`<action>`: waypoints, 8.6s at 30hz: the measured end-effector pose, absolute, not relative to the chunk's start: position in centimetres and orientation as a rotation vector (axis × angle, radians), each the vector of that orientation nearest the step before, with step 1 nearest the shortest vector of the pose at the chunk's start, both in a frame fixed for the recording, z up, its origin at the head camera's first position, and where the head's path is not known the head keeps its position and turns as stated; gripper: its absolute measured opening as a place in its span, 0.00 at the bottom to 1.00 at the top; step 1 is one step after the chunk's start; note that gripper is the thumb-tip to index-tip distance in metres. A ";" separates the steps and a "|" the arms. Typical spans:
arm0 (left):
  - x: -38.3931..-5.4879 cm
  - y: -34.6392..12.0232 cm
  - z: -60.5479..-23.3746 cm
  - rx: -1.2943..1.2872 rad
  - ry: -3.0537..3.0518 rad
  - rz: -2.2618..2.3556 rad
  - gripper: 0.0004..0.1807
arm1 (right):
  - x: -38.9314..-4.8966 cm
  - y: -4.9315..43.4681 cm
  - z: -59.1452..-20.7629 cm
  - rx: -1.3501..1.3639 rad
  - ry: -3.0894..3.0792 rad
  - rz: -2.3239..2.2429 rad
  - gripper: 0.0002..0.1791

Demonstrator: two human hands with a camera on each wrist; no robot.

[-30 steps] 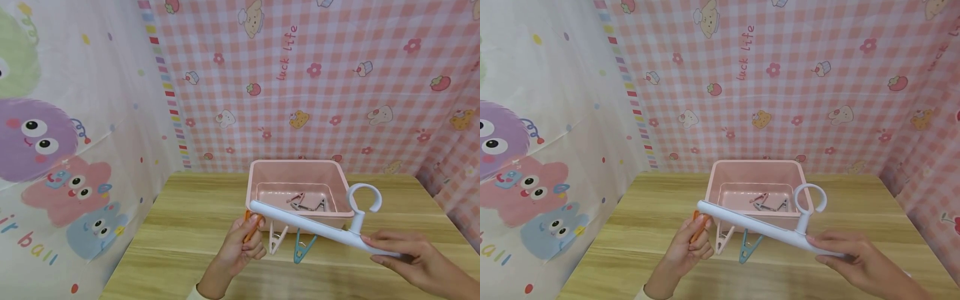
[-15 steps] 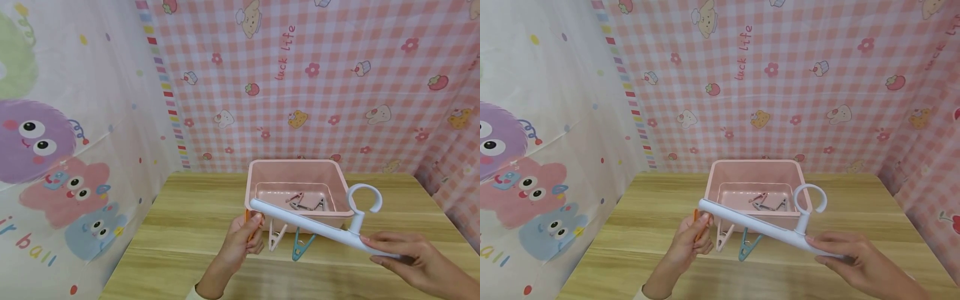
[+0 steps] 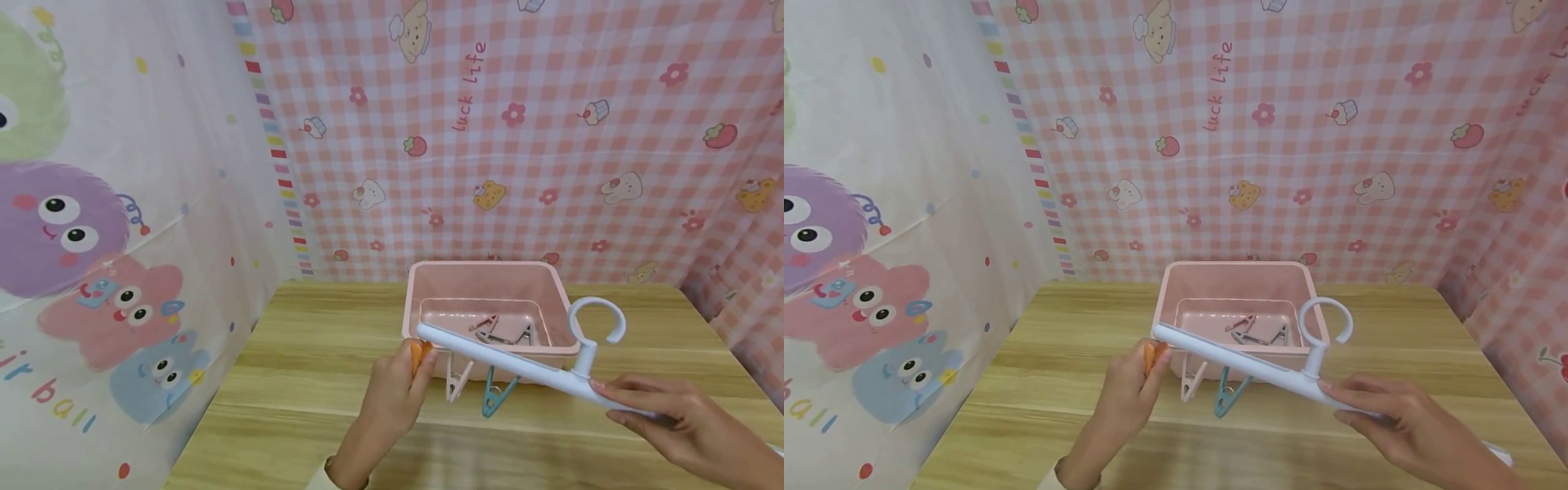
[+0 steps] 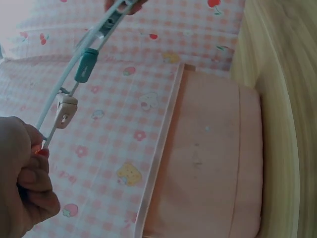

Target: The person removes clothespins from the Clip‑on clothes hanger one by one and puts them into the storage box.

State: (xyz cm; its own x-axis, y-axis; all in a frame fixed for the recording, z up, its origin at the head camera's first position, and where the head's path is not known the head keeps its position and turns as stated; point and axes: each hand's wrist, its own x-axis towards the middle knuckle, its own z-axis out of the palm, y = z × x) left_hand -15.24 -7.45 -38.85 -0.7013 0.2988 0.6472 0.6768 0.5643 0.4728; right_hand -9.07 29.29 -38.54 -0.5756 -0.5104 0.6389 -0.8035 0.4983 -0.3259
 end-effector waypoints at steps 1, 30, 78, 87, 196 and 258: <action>-15.3 -7.3 -39.0 -0.779 -2.262 -0.886 0.17 | -9.1 29.3 -38.5 1.081 -2.277 0.836 0.35; -18.9 -7.3 -38.9 -0.727 -2.151 -0.536 0.15 | -8.8 31.7 -38.6 0.952 -2.124 0.860 0.27; -34.7 -1.7 -35.6 -1.002 -2.839 -0.371 0.15 | -7.8 32.6 -38.9 0.912 -2.040 0.988 0.28; -34.2 -2.0 -35.7 -1.029 -2.800 -0.303 0.14 | -7.9 32.5 -39.1 0.930 -2.035 1.003 0.29; -16.2 0.4 -40.0 -0.782 -2.071 -2.864 0.21 | -8.3 31.3 -40.3 0.916 -2.208 0.824 0.24; -17.0 -0.4 -38.7 -1.074 -2.416 -1.312 0.20 | -8.6 31.7 -40.2 0.947 -2.231 0.814 0.28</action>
State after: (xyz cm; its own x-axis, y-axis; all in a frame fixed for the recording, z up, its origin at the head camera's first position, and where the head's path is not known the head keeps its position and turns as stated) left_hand -16.96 -0.41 -38.71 -0.7194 0.5067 0.4751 0.6744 0.3459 0.6523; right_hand -8.59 31.65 -40.18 -0.5819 -0.4172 0.6981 -0.7687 0.5624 -0.3047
